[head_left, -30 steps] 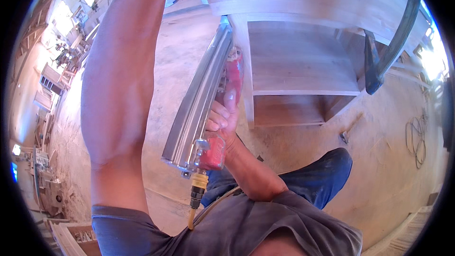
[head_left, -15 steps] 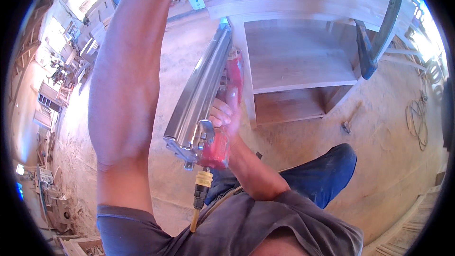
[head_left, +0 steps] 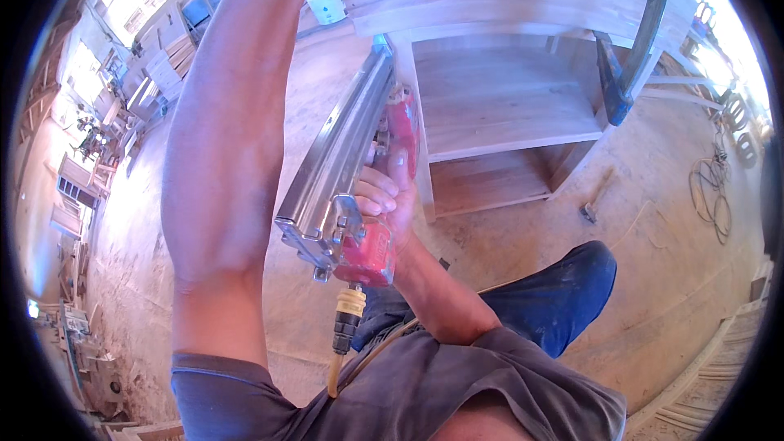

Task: The person assembles a wooden cabinet by fitting a side panel, securing it with clamps, tapping it with a hammer, and fastening it using a pneumatic nail gun. The person walks to retrieve tools and returns to complete the attachment.

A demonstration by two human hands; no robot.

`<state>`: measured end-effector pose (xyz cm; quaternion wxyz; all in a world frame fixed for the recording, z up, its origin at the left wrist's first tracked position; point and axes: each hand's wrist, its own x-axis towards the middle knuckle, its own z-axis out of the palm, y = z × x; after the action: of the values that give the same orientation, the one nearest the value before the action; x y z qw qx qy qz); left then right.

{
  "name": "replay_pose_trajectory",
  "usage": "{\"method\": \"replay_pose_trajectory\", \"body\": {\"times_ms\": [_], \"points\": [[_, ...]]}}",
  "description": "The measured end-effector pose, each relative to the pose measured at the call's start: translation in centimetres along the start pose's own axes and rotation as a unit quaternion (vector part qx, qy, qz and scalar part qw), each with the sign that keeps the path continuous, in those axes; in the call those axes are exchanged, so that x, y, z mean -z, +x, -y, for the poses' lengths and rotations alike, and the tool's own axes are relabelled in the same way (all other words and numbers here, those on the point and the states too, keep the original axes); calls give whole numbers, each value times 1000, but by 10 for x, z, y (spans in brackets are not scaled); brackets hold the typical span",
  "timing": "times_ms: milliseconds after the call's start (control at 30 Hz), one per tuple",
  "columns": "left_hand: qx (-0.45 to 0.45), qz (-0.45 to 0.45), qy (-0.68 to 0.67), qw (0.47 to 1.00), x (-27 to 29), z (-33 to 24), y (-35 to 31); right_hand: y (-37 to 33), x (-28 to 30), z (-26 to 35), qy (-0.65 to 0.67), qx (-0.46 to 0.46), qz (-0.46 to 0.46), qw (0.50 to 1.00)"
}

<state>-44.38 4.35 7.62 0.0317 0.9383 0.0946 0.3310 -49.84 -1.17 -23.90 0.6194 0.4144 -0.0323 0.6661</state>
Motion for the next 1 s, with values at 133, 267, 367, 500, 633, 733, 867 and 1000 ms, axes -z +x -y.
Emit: {"method": "replay_pose_trajectory", "body": {"times_ms": [133, 267, 367, 500, 633, 733, 867, 1000], "points": [[-2, 7, 4, 1000, 5, -5, -5, 0, 2, 3, -21, 1, 8, 1000], [14, 6, 10, 1000, 1, -5, -2, 0, 1, 2, -4, -5, 19, 1000], [26, 12, 1, 1000, 0, -6, -4, 0, 2, 3, -10, -14, 33, 999], [30, 14, 1, 999, 2, -8, -7, 0, 4, 3, -14, -23, 38, 999], [8, 11, 10, 1000, 7, -7, -8, -2, 9, 5, -16, -13, 48, 999], [20, 9, 11, 1000, 6, -5, -4, -11, 10, 12, -53, 2, 39, 998], [23, 16, 12, 1000, 8, -10, -2, -37, -6, 26, -86, 23, 23, 996], [32, -3, 20, 999, 0, -6, -4, -78, -10, 59, -94, 62, 1, 994]]}}
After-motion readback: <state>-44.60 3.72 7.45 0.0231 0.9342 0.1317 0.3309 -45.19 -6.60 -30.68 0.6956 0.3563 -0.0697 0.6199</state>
